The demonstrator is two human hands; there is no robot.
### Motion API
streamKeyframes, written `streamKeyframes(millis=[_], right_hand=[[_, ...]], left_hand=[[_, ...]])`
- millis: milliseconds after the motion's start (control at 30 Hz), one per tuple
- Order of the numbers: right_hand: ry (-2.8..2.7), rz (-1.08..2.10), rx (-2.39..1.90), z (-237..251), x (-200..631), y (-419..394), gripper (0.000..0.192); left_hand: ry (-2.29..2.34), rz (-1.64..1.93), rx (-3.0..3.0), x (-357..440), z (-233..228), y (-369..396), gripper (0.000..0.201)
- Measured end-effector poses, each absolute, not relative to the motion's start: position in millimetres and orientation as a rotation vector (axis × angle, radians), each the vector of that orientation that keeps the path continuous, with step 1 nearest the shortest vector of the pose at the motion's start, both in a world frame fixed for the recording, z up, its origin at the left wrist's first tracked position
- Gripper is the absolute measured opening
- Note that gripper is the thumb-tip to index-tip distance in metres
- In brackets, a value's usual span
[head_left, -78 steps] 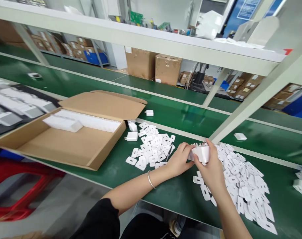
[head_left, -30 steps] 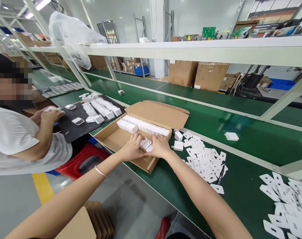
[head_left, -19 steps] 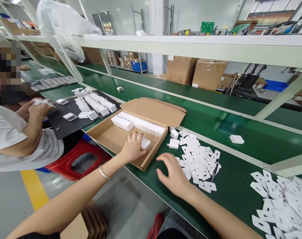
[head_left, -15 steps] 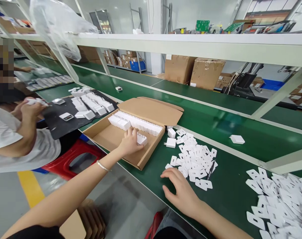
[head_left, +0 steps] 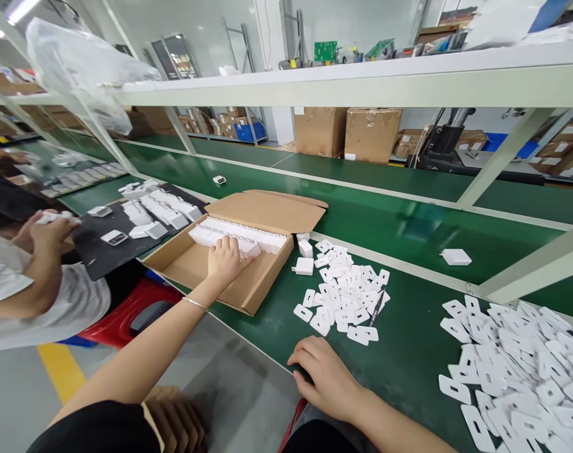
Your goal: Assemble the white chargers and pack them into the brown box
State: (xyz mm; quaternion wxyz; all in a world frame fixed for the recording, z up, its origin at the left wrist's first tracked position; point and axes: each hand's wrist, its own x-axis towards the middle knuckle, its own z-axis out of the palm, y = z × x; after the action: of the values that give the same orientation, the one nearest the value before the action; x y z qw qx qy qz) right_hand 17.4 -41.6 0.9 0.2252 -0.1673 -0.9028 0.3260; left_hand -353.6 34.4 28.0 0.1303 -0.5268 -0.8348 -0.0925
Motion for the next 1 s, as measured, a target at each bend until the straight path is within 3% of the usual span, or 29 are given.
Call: streamKeyframes(millis=[233,533,733,1000], right_hand=[[-2.535,0.855,-0.473,-7.4,16.7,-42.0,0.015],[-2.558,0.805,-0.490,-15.3,13.2,-43.5,0.013],[-2.522,0.722,-0.463,-21.0,13.7,-44.2,0.013],[-2.458,0.624,-0.459,-27.4,11.2,-43.7,0.008]], left_hand=[[-2.672,-0.427,-1.236,-350.6,24.0,60.9,0.073],[-2.770,-0.497,-1.075,-344.7,10.3,71.9,0.064],[-2.711,-0.420,-1.165,-324.0,28.5,60.0,0.066],[-2.763,-0.096,-1.833,-281.3,32.7,5.9,0.036]])
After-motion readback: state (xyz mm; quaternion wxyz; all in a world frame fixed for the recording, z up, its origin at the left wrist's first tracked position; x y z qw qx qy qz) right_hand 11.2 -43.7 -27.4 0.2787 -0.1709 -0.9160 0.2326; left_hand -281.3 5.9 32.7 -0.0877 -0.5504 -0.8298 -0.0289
